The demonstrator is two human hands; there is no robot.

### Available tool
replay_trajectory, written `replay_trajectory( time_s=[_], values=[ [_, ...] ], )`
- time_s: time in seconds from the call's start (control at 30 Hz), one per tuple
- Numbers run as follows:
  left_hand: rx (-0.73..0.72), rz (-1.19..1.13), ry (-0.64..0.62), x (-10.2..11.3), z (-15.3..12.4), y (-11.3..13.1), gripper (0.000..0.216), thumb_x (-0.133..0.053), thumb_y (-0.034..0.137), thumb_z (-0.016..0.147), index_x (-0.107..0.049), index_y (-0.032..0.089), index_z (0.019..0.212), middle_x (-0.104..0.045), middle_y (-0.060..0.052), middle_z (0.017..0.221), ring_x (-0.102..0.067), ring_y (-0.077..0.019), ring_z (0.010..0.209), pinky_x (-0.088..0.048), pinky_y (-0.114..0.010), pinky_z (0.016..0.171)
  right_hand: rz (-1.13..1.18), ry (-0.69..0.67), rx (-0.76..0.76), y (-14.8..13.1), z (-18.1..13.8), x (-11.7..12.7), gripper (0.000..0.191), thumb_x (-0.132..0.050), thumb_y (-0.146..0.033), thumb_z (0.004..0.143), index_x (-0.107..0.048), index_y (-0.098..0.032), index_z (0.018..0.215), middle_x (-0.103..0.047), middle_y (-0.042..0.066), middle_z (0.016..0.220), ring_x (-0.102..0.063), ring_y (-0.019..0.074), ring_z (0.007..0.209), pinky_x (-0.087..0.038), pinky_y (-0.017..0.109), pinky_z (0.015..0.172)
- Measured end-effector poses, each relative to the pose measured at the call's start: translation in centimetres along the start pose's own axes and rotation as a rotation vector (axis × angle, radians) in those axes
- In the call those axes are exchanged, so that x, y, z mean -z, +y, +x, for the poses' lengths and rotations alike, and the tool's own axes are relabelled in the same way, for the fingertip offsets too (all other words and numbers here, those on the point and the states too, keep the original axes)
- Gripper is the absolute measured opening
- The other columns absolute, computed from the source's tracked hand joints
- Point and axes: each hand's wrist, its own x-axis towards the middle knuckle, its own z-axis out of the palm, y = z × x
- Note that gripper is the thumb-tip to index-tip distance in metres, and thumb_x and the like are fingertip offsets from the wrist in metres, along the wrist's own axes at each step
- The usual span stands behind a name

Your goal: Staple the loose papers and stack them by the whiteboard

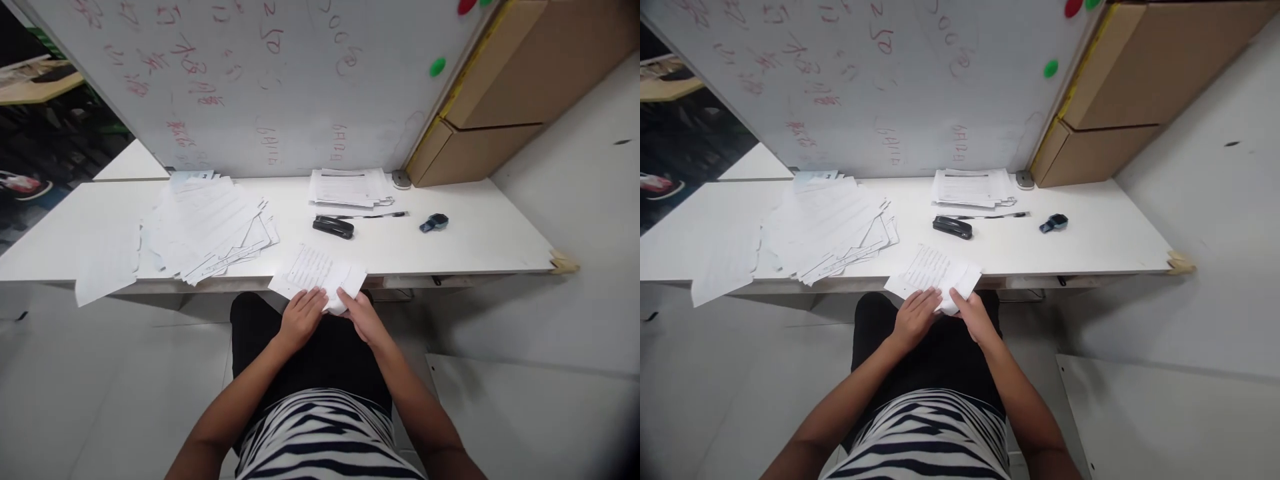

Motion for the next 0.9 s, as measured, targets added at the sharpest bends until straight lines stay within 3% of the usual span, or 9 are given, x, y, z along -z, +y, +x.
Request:
replay_trajectory(
  time_s=[0.17,0.27,0.33,0.43,0.53,0.67,0.77,0.9],
  values=[
    [0.020,0.047,-0.010,0.2,-0.8,0.2,0.040,-0.054,0.038,0.088,-0.057,0.028,0.127,-0.050,-0.008,0.141,-0.038,-0.0271,0.137,-0.025,-0.049,0.115,-0.232,0.157,0.063,1.5,1.1,2.1,0.051,-0.065,-0.054,0.077,-0.067,-0.014,0.108,-0.070,0.013,0.110,-0.066,0.0310,0.102,-0.053,0.043,0.086],
    [0.204,0.064,0.192,1.2,-1.3,-0.4,0.040,-0.054,0.039,0.087,-0.057,0.024,0.124,-0.042,-0.012,0.147,-0.027,-0.0309,0.142,-0.022,-0.052,0.114,-0.367,0.162,0.079,1.7,1.1,2.8,0.048,-0.063,-0.054,0.078,-0.070,-0.015,0.105,-0.070,0.013,0.111,-0.065,0.0323,0.105,-0.049,0.046,0.092],
    [0.388,0.011,0.357,1.8,-1.6,-1.2,0.041,-0.051,0.041,0.089,-0.054,0.021,0.125,-0.042,-0.015,0.145,-0.030,-0.0310,0.140,-0.026,-0.051,0.112,-0.408,0.144,0.108,1.2,0.8,3.0,0.047,-0.062,-0.053,0.080,-0.070,-0.016,0.108,-0.069,0.011,0.115,-0.063,0.0317,0.109,-0.048,0.046,0.095],
    [0.682,-0.271,0.443,2.8,-1.5,-2.2,0.043,-0.045,0.047,0.092,-0.048,0.023,0.127,-0.055,-0.015,0.129,-0.052,-0.0262,0.123,-0.041,-0.044,0.103,-0.449,0.091,0.138,0.1,0.1,3.1,0.049,-0.061,-0.053,0.081,-0.068,-0.017,0.114,-0.067,0.010,0.119,-0.062,0.0305,0.111,-0.046,0.045,0.097],
    [0.822,-0.642,0.362,4.2,-1.1,-2.3,0.044,-0.047,0.050,0.090,-0.048,0.024,0.126,-0.063,-0.011,0.118,-0.061,-0.0228,0.109,-0.049,-0.038,0.093,-0.506,-0.003,0.138,-1.5,-0.5,3.1,0.047,-0.060,-0.053,0.082,-0.069,-0.018,0.113,-0.068,0.009,0.117,-0.063,0.0305,0.109,-0.047,0.045,0.096],
    [0.733,-0.878,0.301,7.0,-0.2,-1.3,0.035,-0.056,0.049,0.086,-0.061,0.022,0.107,-0.069,-0.006,0.100,-0.065,-0.0206,0.092,-0.051,-0.034,0.085,-0.568,-0.062,0.145,-3.7,-0.4,3.3,0.046,-0.061,-0.054,0.081,-0.072,-0.017,0.107,-0.070,0.009,0.111,-0.064,0.0318,0.104,-0.049,0.046,0.093],
    [0.639,-0.847,0.307,9.2,1.0,-0.6,0.032,-0.056,0.051,0.085,-0.066,0.022,0.093,-0.070,-0.003,0.087,-0.065,-0.0189,0.081,-0.051,-0.031,0.075,-0.547,-0.013,0.196,-5.2,0.2,3.3,0.045,-0.063,-0.054,0.080,-0.072,-0.018,0.106,-0.071,0.009,0.111,-0.064,0.0313,0.106,-0.049,0.046,0.093],
    [0.523,-0.720,0.284,10.9,2.8,-0.2,0.032,-0.054,0.051,0.086,-0.071,0.023,0.088,-0.071,-0.001,0.086,-0.065,-0.0202,0.085,-0.051,-0.031,0.078,-0.557,0.116,0.294,-6.7,1.4,3.0,0.048,-0.064,-0.056,0.078,-0.072,-0.017,0.105,-0.071,0.011,0.110,-0.065,0.0319,0.103,-0.051,0.045,0.088]
  ],
)
